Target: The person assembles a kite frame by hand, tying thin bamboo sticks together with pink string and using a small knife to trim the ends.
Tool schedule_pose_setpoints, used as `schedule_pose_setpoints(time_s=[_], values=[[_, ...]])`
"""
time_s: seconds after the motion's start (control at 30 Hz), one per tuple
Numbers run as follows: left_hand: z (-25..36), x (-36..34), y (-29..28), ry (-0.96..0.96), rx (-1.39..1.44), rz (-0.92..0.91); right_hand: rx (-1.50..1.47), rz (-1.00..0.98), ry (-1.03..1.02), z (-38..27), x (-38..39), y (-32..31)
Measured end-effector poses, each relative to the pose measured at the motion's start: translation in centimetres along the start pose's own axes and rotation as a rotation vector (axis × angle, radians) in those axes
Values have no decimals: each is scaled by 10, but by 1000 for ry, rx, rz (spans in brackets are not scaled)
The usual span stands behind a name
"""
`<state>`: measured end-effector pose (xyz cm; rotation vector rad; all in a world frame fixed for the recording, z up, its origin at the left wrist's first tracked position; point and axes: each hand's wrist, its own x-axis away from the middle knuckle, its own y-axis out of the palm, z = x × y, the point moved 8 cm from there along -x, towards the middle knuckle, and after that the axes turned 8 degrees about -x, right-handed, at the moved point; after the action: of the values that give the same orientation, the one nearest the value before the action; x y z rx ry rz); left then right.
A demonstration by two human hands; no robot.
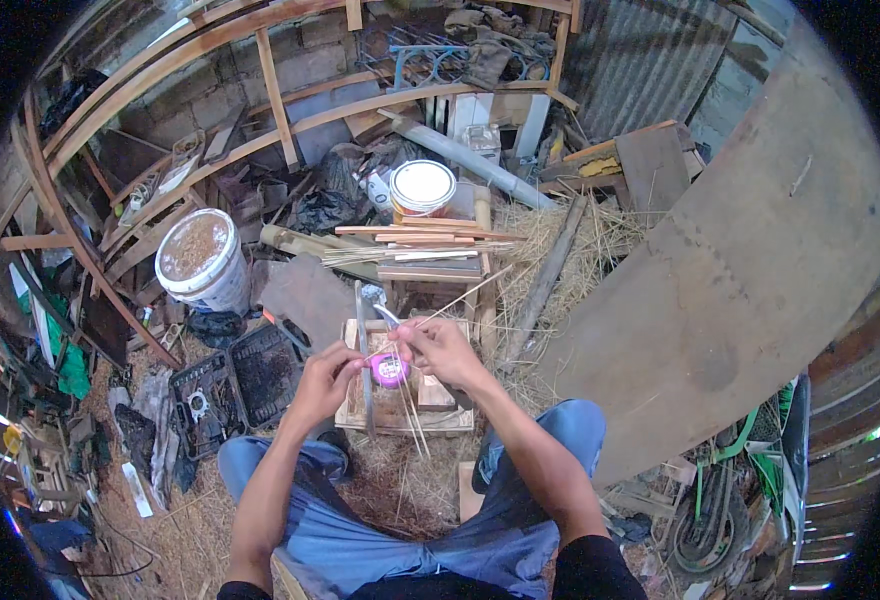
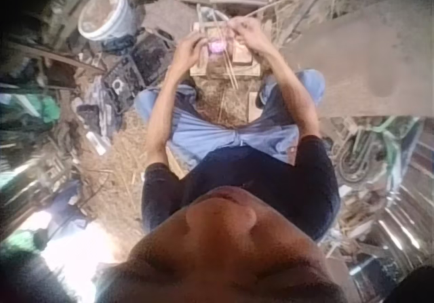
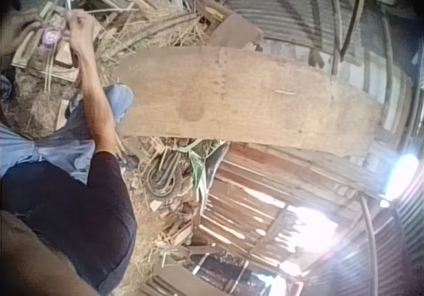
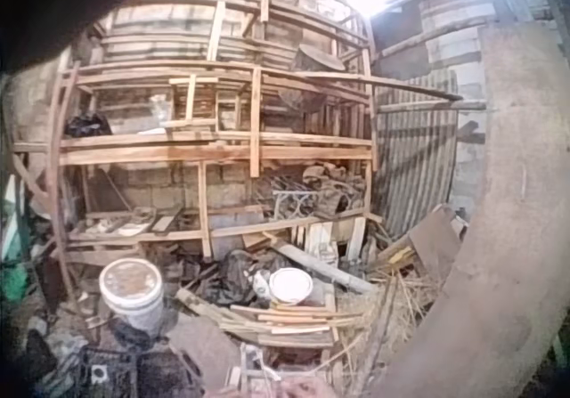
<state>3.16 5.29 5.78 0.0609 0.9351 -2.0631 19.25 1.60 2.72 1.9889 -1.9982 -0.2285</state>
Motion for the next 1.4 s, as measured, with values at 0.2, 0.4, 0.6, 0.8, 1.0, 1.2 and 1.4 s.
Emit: schedule_pose_setpoints(time_s=[0.2, 0.4, 0.6, 0.8, 1.0, 1.2, 1.4], values=[[-2, 5, -5, 4, -41, -22, 7, 125, -33, -7, -1, -25], [-10, 8, -19, -8, -126, 1, -56, 277, -126, -29, 3, -75], [-15, 12, -25, 1, -118, -29, -145, 531, -338, -65, 25, -129], [-17, 8, -16, -103, -47, 73, 5, 288, -111, -26, 16, -50], [4, 3, 3, -19, -39, 14, -78, 46, -22, 16, -1, 7], [-7, 7, -10, 1, -55, 13, -151, 187, -136, -18, -3, -60], [-5, 7, -10, 22, -94, -62, -86, 223, -131, -37, 5, -84]])
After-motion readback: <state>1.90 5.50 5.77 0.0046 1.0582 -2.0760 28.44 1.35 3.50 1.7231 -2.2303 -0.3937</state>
